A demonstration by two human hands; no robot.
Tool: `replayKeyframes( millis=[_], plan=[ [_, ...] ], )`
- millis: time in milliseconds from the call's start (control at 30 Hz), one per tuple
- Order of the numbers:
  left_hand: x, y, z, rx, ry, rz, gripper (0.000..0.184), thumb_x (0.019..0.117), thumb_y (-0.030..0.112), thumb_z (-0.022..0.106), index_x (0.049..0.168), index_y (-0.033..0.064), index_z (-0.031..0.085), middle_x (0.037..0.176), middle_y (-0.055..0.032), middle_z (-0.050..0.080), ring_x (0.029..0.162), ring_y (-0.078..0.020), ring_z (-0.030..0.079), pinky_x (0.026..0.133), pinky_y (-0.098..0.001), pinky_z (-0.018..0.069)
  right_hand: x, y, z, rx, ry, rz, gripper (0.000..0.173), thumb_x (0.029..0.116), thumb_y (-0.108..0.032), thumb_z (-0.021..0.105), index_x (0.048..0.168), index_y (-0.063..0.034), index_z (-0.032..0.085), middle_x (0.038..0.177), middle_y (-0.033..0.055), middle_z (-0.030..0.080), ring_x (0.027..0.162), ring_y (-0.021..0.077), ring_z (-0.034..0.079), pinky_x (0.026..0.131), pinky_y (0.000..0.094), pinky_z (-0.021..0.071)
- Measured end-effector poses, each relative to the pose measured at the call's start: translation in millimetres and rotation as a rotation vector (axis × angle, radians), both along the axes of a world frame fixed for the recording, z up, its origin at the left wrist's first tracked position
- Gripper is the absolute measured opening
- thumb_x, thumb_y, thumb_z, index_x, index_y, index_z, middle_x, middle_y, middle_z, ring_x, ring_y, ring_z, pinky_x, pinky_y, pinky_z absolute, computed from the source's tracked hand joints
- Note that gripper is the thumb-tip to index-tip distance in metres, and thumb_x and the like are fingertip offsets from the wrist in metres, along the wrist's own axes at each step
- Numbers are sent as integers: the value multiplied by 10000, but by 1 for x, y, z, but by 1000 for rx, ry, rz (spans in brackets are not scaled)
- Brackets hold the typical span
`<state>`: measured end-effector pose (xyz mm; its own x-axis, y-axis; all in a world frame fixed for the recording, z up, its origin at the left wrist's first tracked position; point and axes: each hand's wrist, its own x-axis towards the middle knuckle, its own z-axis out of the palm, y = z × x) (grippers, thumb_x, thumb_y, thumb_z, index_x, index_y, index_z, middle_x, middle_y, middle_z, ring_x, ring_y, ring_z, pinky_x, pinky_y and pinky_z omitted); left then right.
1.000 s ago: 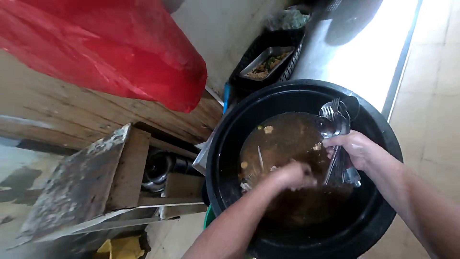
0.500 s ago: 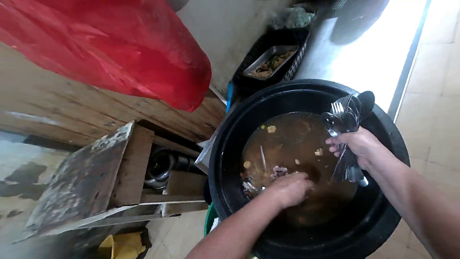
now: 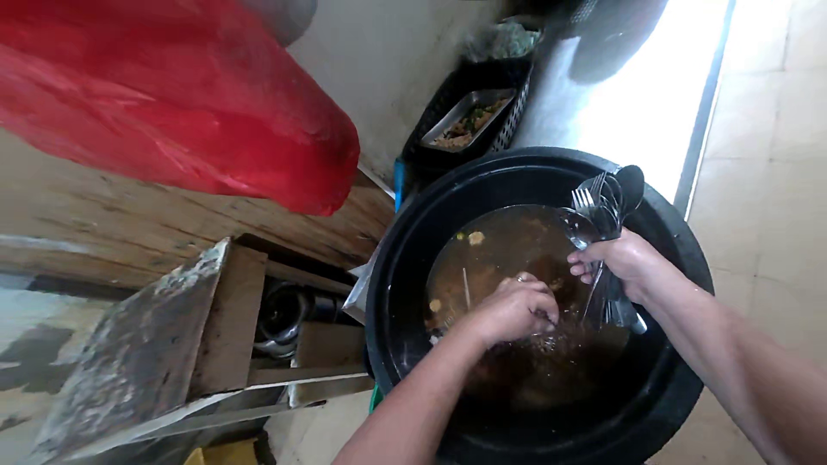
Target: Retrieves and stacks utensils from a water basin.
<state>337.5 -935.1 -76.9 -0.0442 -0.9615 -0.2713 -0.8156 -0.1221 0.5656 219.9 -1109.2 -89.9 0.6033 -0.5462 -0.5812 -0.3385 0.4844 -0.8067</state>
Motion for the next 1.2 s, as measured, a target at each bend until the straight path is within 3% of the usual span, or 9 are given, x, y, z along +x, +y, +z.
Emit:
replayKeyframes(
  millis=[133, 400, 467, 567, 633, 733, 867, 1033, 1200],
  plan=[
    [9, -10, 42, 21, 212, 150, 81, 956, 64, 699, 1010, 20, 740, 1034, -89, 719, 975, -138, 668, 893, -330, 547, 0, 1, 5, 87, 10, 57, 331, 960, 25, 607, 1280, -21, 535, 911, 117, 720, 703, 185, 718, 640, 318, 611],
    [10, -44, 44, -365, 119, 630, 60, 950, 112, 708, 954, 53, 696, 921, -55, 685, 836, -115, 648, 784, -319, 543, -5, -2, 4, 328, -77, 217, 202, 1007, -28, 486, 1141, 17, 630, 999, 159, 729, 870, 260, 739, 773, 387, 627],
    [16, -45, 38, -320, 243, 644, 118, 992, 139, 668, 1040, 31, 671, 973, -77, 676, 855, -129, 650, 804, -329, 554, -6, 0, 5, 315, -102, 208, 194, 996, 2, 485, 1143, -5, 612, 960, 137, 730, 759, 217, 722, 680, 347, 622],
    [30, -37, 19, -147, 490, 683, 403, 1055, 270, 567, 1376, 32, 519, 1173, -133, 618, 953, -191, 638, 815, -374, 553, -5, 2, 5, 239, -67, 158, 192, 983, 12, 554, 1163, -45, 588, 901, 96, 709, 631, 146, 654, 570, 272, 573],
    [34, -33, -4, 49, 255, 687, 415, 1051, 308, 592, 1345, 15, 565, 1268, -190, 633, 1103, -281, 645, 943, -479, 531, -3, 1, 3, 207, -30, 113, 220, 963, 3, 616, 1176, -42, 583, 852, 93, 678, 611, 144, 631, 572, 279, 564],
    [11, -32, -40, 398, -303, 507, 477, 995, 431, 646, 1311, 74, 652, 1325, -156, 640, 1250, -334, 602, 1064, -565, 461, 0, 1, 2, 171, -4, 61, 250, 959, -10, 640, 1192, -48, 559, 807, 85, 657, 583, 150, 627, 570, 296, 579],
    [-15, -34, -61, 482, -444, 453, 347, 1007, 298, 602, 1228, 41, 676, 1272, -159, 664, 1221, -346, 614, 1064, -567, 443, 1, 2, 3, 168, -16, -16, 262, 970, -9, 606, 1217, -40, 524, 779, 105, 668, 609, 202, 686, 603, 372, 621],
    [22, -26, -48, 416, -190, 670, 315, 1030, 183, 534, 1309, 97, 650, 1267, -167, 677, 1191, -349, 647, 985, -587, 513, 2, 5, 2, 121, 24, 23, 308, 959, 2, 620, 1238, -65, 508, 801, 79, 614, 613, 173, 644, 611, 370, 608],
    [34, -21, 5, 22, 242, 705, 192, 1025, 108, 599, 1169, 83, 724, 1179, -92, 698, 1046, -176, 664, 944, -411, 529, 2, 3, 2, 161, 17, 9, 396, 943, 48, 611, 1308, -41, 486, 880, 138, 666, 696, 224, 713, 639, 360, 628]
  ],
)
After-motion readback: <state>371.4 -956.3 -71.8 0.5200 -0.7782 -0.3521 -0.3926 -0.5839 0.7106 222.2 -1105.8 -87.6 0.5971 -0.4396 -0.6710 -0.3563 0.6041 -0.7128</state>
